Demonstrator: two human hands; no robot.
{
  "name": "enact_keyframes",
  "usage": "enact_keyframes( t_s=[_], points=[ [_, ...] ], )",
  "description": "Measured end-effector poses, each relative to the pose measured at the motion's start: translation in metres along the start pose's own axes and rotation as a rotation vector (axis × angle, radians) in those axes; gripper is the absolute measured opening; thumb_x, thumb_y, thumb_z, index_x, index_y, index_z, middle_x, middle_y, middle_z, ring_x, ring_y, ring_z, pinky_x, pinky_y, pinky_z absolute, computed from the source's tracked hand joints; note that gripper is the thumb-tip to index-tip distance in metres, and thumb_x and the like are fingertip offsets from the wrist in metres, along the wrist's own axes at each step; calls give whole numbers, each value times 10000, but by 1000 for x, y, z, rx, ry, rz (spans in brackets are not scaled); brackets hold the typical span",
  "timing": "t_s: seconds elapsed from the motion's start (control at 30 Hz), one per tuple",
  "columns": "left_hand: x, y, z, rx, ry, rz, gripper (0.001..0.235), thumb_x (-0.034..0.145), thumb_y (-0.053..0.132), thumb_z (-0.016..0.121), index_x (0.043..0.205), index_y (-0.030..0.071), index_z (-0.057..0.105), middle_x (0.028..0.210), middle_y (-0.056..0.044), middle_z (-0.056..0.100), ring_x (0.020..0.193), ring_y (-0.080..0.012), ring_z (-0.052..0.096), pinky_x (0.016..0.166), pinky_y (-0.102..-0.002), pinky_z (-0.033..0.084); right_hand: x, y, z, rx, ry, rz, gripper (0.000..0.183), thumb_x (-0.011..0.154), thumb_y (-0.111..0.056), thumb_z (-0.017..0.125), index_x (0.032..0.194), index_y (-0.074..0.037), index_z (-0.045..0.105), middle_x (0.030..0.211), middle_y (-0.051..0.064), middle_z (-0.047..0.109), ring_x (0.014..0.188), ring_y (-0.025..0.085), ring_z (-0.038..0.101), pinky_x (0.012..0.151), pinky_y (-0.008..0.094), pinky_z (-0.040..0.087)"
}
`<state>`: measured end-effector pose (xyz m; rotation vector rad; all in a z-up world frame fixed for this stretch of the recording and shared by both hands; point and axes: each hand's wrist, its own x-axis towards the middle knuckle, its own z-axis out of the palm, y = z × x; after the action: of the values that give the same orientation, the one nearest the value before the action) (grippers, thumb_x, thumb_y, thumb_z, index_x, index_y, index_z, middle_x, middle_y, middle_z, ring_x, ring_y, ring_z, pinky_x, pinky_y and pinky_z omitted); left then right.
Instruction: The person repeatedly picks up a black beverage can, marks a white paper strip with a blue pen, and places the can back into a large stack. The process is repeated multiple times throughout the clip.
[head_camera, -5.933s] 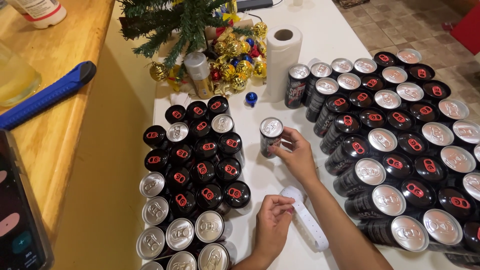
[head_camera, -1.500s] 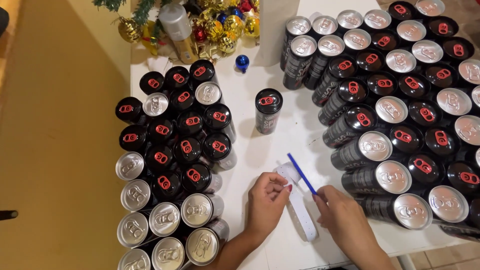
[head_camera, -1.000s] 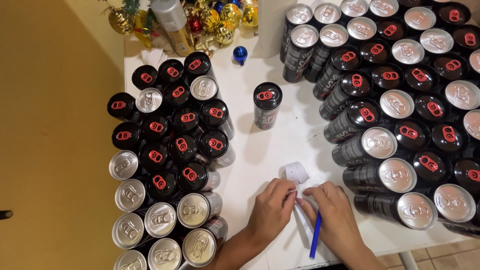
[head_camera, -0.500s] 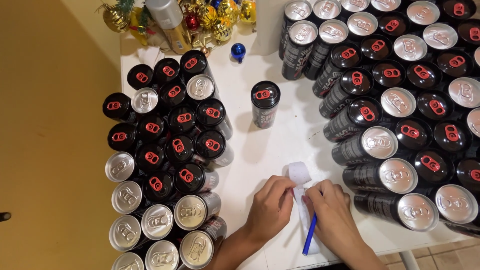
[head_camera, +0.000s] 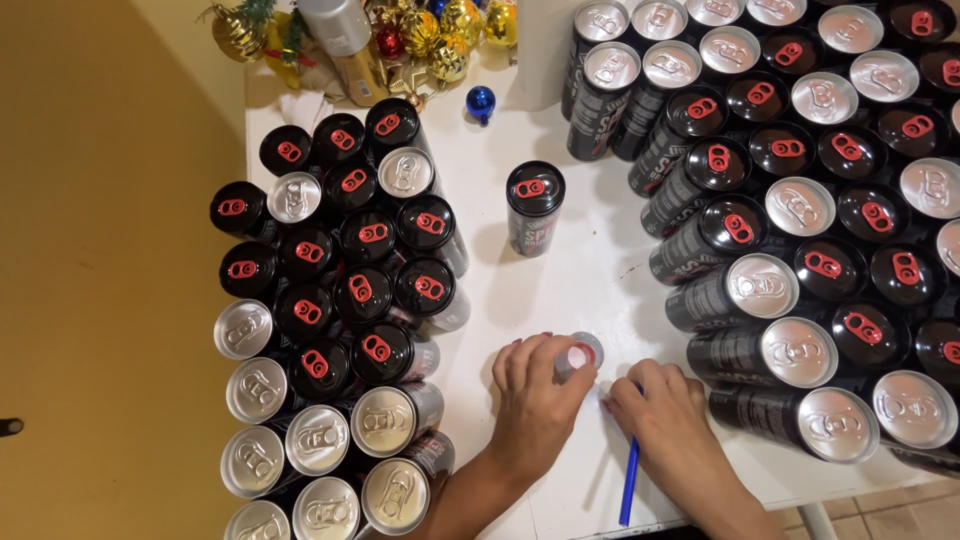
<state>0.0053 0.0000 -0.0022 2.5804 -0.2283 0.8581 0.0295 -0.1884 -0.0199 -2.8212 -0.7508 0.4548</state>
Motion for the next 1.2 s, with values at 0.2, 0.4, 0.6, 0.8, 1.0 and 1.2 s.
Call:
enact_keyframes(
  t_s=[0.2, 0.4, 0.6, 0.8, 1.0, 1.2],
  points=[
    [-10, -7, 11, 136, -67, -62, 443, 821, 240, 910, 1126, 137, 607, 1285, -119, 545, 1190, -343, 547, 1018, -570, 452, 1, 3, 10, -45, 80, -50, 184, 1005, -386, 517, 981, -208, 553, 1034, 15, 494, 949, 294, 491, 853, 490, 419],
    [-4, -7, 3, 185, -141, -164, 918, 770, 414, 952, 1443, 44, 451, 1410, -170, 503, 1395, -396, 489, 1132, -582, 412, 4, -2, -5, 25, 155, -83, 226, 971, -427, 609, 928, -214, 544, 1017, -14, 522, 913, 263, 511, 838, 416, 412],
    [-5, -10, 7, 134, -161, -197, 993, 751, 398, 965, 1461, -5, 399, 1393, -194, 508, 1378, -406, 507, 1165, -599, 389, -6, -4, -16, 727, 280, -29, 196, 987, -241, 493, 862, -125, 591, 1001, 39, 567, 881, 168, 573, 838, 283, 421],
    [-5, -11, 8, 113, -179, -215, 1004, 759, 390, 952, 1474, -26, 383, 1403, -192, 514, 1388, -404, 493, 1182, -588, 370, 4, -15, -30, 921, 339, -150, 69, 841, -61, 735, 887, -111, 749, 1002, 54, 705, 881, 117, 675, 736, 205, 506],
    [-5, -12, 10, 136, -184, -208, 1000, 754, 410, 954, 1459, -31, 399, 1388, -202, 522, 1383, -414, 496, 1180, -596, 370, 14, -14, -27, 780, 358, -186, 60, 807, -101, 779, 810, -118, 721, 797, -23, 731, 684, 85, 659, 653, 208, 505],
    [-4, -15, 11, 120, -204, -202, 1005, 755, 404, 960, 1459, -29, 387, 1387, -213, 521, 1385, -427, 493, 1177, -613, 368, 15, -13, -19, 780, 382, -252, 100, 837, -88, 752, 798, -51, 668, 815, 49, 720, 698, 146, 667, 647, 239, 501]
  ],
)
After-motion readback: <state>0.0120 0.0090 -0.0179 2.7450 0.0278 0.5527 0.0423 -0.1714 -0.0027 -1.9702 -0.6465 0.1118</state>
